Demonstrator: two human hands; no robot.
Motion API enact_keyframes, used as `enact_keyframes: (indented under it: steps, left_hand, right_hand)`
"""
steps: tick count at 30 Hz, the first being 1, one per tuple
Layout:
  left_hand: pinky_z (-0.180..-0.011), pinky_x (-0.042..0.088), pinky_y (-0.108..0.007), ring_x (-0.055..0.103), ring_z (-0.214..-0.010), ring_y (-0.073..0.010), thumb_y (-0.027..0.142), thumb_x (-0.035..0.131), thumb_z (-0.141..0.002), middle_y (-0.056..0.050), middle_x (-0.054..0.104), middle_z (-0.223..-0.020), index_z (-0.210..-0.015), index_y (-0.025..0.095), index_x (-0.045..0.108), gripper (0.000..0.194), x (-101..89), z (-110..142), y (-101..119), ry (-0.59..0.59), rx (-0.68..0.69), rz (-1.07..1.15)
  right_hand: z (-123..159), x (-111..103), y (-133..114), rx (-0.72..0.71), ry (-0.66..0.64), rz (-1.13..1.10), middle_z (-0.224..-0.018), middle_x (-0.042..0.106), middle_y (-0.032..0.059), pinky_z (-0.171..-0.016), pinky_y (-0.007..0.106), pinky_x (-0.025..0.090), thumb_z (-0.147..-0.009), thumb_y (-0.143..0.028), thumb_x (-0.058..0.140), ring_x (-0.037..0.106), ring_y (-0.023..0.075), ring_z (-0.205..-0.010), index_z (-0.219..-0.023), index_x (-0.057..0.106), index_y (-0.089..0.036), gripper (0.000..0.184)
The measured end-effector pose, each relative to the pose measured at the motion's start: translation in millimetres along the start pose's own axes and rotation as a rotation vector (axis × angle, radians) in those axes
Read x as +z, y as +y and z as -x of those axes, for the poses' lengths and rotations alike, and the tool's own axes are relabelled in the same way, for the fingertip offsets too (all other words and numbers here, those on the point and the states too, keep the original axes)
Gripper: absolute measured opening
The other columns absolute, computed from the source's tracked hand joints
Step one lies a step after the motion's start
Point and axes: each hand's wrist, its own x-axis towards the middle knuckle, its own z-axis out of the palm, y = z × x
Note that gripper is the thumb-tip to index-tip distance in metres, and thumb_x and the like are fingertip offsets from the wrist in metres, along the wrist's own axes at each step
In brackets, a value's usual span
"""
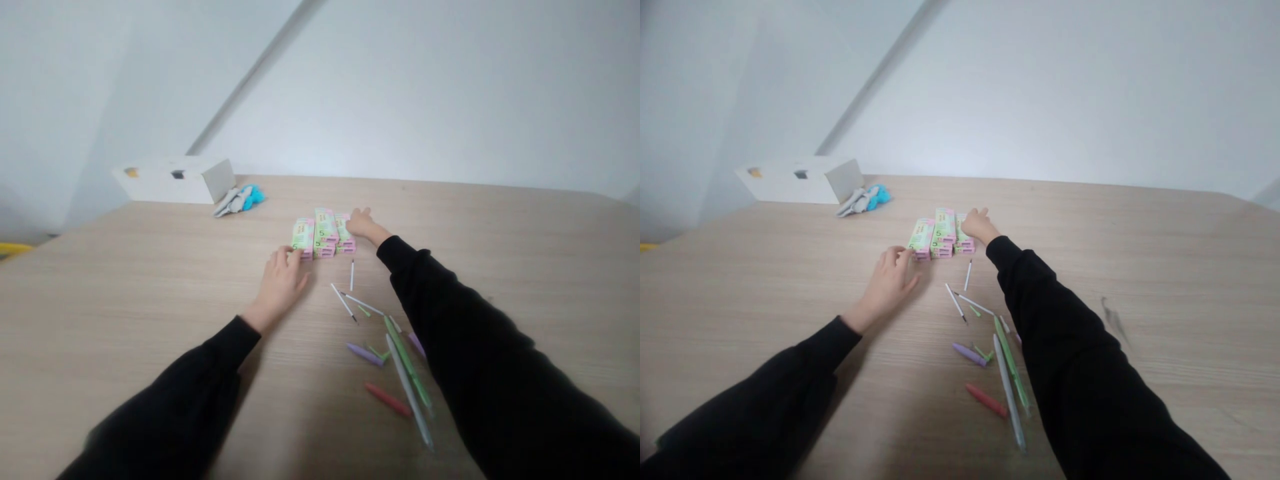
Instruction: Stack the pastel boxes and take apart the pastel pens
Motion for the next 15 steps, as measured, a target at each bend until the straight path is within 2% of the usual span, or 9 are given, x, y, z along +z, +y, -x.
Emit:
enact_keyframes:
  steps: [2,3,7,9,11,15]
  left_hand:
    - [-0.101,0.043,-0.055,0.044,-0.129,-0.0406,0.032,0.057,-0.092,-0.026,0.044,-0.142,-0.138,0.01,0.045,0.053,8.8,-27.5,5.6,0.036,0.016,-0.027]
    - [-0.102,0.042,-0.053,0.042,-0.132,-0.0407,0.034,0.056,-0.093,-0.027,0.041,-0.145,-0.14,0.01,0.043,0.054,14.0,-39.6,8.1,0.044,0.034,-0.031]
    - [-0.104,0.04,-0.051,0.042,-0.135,-0.0385,0.038,0.053,-0.096,-0.024,0.044,-0.148,-0.14,0.01,0.045,0.053,35.9,-71.3,15.5,0.034,0.088,-0.078]
    - [-0.104,0.04,-0.05,0.043,-0.133,-0.0384,0.04,0.054,-0.095,-0.024,0.047,-0.147,-0.14,0.008,0.045,0.056,45.2,-77.5,17.6,0.029,0.058,-0.099]
    - [-0.103,0.041,-0.049,0.045,-0.131,-0.0372,0.04,0.054,-0.095,-0.023,0.049,-0.146,-0.141,0.006,0.045,0.058,52.1,-79.4,18.8,0.028,0.023,-0.121]
    - [-0.104,0.04,-0.045,0.048,-0.129,-0.0337,0.039,0.053,-0.096,-0.02,0.051,-0.144,-0.142,0.008,0.044,0.056,57.6,-78.2,18.5,0.059,-0.004,-0.172]
  right_hand:
    - [-12.4,-0.4,-5.1,-0.024,0.053,-0.02,-0.15,0.039,0.027,-0.113,0.052,0.036,-0.1,-0.026,0.041,0.042,0.0369,-0.136,-0.143,0.042,-0.002,0.049]
    - [-18.4,0.9,-8.5,-0.056,0.06,-0.036,-0.154,0.033,0.0265,-0.116,0.049,0.032,-0.101,-0.025,0.036,0.037,0.0362,-0.141,-0.146,0.038,-0.001,0.051]
    - [-40.8,14.4,-22.8,-0.19,0.051,-0.09,-0.167,0.015,0.0141,-0.121,0.046,0.024,-0.104,-0.033,0.025,0.023,0.0282,-0.151,-0.155,0.027,-0.011,0.056]
    - [-51.5,24.0,-27.4,-0.225,0.033,-0.111,-0.166,0.021,0.0106,-0.122,0.046,0.023,-0.104,-0.034,0.024,0.022,0.0255,-0.152,-0.155,0.029,-0.015,0.055]
    - [-61.3,33.6,-29.7,-0.224,0.02,-0.128,-0.162,0.032,0.0111,-0.122,0.046,0.025,-0.103,-0.031,0.024,0.028,0.0248,-0.149,-0.152,0.036,-0.015,0.053]
    - [-73.5,48.6,-30.8,-0.153,0.034,-0.16,-0.154,0.043,0.0153,-0.117,0.055,0.03,-0.1,-0.028,0.024,0.042,0.0309,-0.141,-0.146,0.044,-0.016,0.051]
